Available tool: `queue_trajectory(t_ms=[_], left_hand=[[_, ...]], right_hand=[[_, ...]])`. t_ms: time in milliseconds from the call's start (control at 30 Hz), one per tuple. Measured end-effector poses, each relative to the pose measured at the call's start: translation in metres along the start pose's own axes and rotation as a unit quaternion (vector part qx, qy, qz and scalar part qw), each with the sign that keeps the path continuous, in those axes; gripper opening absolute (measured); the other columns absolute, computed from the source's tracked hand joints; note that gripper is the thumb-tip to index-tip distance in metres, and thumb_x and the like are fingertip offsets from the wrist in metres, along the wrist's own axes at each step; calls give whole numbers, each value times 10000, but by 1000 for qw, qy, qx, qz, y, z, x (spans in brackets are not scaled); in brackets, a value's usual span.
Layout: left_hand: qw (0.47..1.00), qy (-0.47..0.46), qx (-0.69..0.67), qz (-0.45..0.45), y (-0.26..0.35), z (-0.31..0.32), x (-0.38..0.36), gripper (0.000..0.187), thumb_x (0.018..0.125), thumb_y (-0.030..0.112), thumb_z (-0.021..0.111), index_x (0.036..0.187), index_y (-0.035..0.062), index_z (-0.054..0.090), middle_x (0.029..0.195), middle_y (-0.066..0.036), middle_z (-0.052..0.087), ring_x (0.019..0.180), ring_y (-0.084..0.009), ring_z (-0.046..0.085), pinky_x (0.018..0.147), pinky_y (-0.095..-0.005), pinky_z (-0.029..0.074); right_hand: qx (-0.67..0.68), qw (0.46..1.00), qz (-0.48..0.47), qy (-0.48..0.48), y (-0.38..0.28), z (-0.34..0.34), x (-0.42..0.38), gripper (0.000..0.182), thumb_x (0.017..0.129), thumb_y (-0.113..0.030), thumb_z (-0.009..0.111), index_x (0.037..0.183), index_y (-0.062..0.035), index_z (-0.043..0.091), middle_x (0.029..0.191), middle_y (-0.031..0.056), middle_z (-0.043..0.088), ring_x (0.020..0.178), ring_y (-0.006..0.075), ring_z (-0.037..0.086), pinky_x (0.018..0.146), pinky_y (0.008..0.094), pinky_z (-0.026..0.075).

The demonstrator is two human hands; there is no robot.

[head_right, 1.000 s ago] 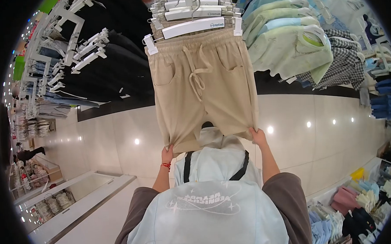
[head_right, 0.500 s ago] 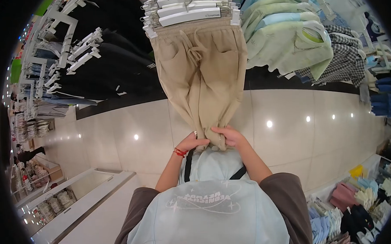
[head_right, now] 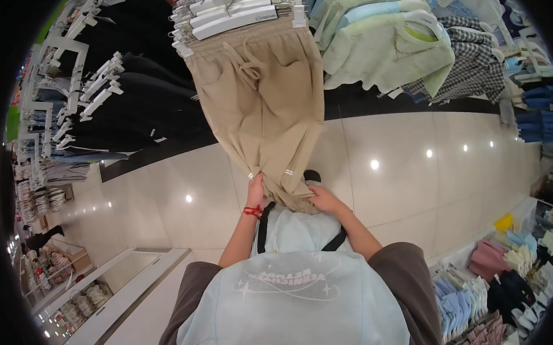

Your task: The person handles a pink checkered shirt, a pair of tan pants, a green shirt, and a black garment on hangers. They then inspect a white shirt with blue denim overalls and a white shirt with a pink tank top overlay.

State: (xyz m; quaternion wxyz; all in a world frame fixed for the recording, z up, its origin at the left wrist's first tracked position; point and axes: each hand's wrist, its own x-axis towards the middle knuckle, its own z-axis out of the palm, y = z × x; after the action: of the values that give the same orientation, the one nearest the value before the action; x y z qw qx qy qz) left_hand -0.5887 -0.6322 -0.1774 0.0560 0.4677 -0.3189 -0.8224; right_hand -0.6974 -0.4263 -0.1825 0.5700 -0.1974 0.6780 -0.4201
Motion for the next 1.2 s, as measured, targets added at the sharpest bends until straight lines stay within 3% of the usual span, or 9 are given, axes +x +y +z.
queue_trajectory(t_ms=[300, 400, 500, 600, 767, 833, 933, 1033, 1200], left_hand=[[974, 111, 142, 137, -39, -34, 21, 265, 868, 137, 414, 995, -53, 549, 900, -102, 603, 822, -195, 575, 713, -283, 446], [939, 118, 275, 172, -44, -34, 15, 270, 869, 138, 418, 1003, -53, 554, 932, -113, 604, 834, -204, 576, 728, -289, 437], [984, 33, 153, 83, -52, -35, 20, 283, 866, 160, 478, 1056, -39, 546, 1022, -108, 592, 898, -198, 578, 776, -282, 437], [978, -105, 18, -181, -24, 4, -13, 341, 845, 191, 557, 1112, -19, 530, 1117, -83, 559, 974, -164, 549, 835, -266, 426], [876, -380, 264, -137, -33, 31, -29, 447, 820, 209, 604, 1200, 8, 479, 1185, -67, 519, 1060, -159, 494, 926, -280, 389], [808, -394, 425, -105, -30, 46, -38, 474, 803, 245, 630, 1192, 14, 487, 1176, -34, 524, 1047, -135, 489, 933, -265, 371], [860, -293, 364, -203, -59, 37, -19, 427, 826, 236, 596, 1174, 9, 496, 1170, -58, 529, 1062, -157, 498, 944, -290, 377], [943, -240, 3, -233, -67, 45, -22, 390, 851, 207, 551, 1175, 1, 481, 1167, -90, 531, 1077, -201, 509, 959, -332, 384], [945, -199, -65, -252, -71, 65, -20, 402, 885, 217, 475, 1214, -10, 433, 1204, -132, 507, 1096, -254, 505, 964, -379, 391]], right_hand=[[132, 988, 66, 32, 4, -13, -25, 263, 834, -218, 577, 918, 30, 600, 812, 69, 619, 773, 94, 542, 666, 230, 442], [101, 987, 113, 45, 22, -23, -29, 351, 802, -174, 633, 1089, 2, 535, 956, 57, 602, 832, 117, 563, 734, 234, 461], [266, 955, 129, 8, -17, -26, -51, 502, 760, -107, 671, 1195, -9, 441, 1079, 69, 559, 935, 147, 559, 804, 264, 469], [330, 942, 40, -47, -7, -18, -45, 582, 753, -52, 665, 1253, -24, 368, 1161, 77, 516, 1028, 172, 534, 867, 299, 459], [506, 860, 54, -30, -24, -16, -47, 518, 788, -25, 616, 1248, -32, 379, 1167, 78, 518, 1040, 186, 533, 874, 333, 460], [525, 848, 76, 5, -22, -20, -49, 499, 798, -28, 606, 1243, -29, 380, 1161, 79, 520, 1035, 189, 537, 867, 334, 465], [502, 859, 86, 59, -6, -25, -51, 467, 809, -55, 604, 1222, -20, 389, 1133, 87, 532, 1021, 187, 543, 853, 329, 472], [433, 890, 74, 123, 16, -26, -57, 446, 812, -96, 615, 1192, 0, 402, 1091, 104, 548, 975, 183, 559, 819, 311, 480], [360, 907, 49, 214, 30, -36, -56, 511, 807, -175, 642, 1208, 1, 379, 1077, 102, 545, 905, 164, 567, 779, 262, 464]])
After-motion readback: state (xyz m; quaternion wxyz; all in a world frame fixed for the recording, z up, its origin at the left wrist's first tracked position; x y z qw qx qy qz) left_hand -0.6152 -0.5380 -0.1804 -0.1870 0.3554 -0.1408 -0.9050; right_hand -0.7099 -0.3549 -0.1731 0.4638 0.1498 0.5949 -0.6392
